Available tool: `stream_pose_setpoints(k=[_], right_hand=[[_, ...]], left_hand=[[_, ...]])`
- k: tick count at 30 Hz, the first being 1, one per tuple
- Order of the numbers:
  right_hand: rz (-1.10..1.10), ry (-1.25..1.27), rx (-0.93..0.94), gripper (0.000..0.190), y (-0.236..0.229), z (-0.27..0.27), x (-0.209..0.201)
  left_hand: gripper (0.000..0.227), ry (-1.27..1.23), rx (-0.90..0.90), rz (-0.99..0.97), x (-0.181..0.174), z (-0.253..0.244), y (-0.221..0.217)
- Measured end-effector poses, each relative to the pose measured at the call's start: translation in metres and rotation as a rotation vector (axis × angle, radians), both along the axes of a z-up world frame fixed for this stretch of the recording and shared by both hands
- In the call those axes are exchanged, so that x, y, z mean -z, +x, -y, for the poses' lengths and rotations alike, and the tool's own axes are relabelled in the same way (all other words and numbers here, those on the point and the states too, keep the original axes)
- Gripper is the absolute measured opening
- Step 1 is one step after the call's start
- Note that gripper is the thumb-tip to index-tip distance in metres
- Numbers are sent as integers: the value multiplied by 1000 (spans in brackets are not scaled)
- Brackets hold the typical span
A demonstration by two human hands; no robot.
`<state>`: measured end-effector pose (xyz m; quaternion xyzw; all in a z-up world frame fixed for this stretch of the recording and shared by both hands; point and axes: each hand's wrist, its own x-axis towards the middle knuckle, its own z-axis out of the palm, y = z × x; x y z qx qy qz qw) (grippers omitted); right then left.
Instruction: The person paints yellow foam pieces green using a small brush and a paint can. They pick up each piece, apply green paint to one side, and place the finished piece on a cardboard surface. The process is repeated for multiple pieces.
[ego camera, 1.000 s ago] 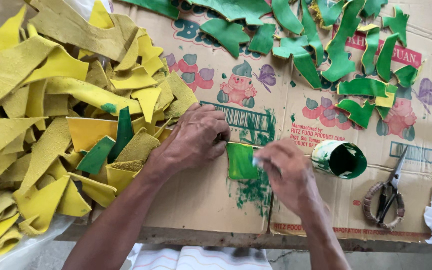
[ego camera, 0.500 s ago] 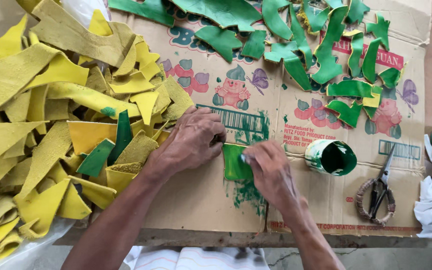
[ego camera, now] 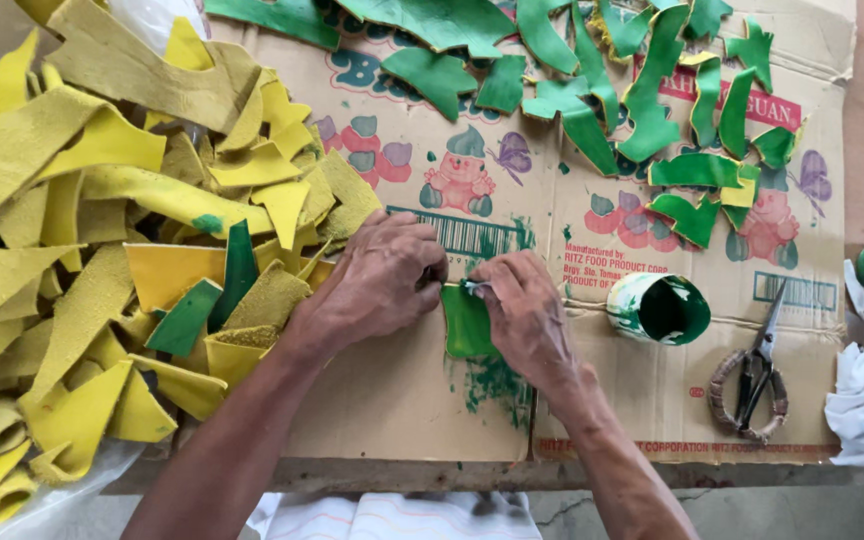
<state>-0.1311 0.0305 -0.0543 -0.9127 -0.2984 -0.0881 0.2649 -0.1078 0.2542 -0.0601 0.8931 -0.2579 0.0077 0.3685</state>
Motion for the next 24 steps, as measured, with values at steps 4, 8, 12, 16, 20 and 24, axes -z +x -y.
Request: stream_pose_setpoints(k=[4, 8, 12, 16, 20, 24], right_hand=[[-124, 14, -41, 18, -34, 12, -13], [-230, 10, -65, 23, -62, 26, -34], [-121, -6, 117, 21, -47, 26, -43], [-79, 58, 39, 23, -17, 1, -26], [-162, 34, 5, 19, -42, 3, -20], [-293, 63, -120, 20, -66, 17, -34]], left_hand=[[14, -31, -16, 30, 2, 0, -1], [13, 11, -7, -31, 3, -1, -1], [10, -38, 15, 9, 1, -2, 0], [14, -3, 19, 23, -6, -3, -1], [17, 10, -10, 51, -3, 2, -4], [16, 26, -1, 20, 2, -1, -5]])
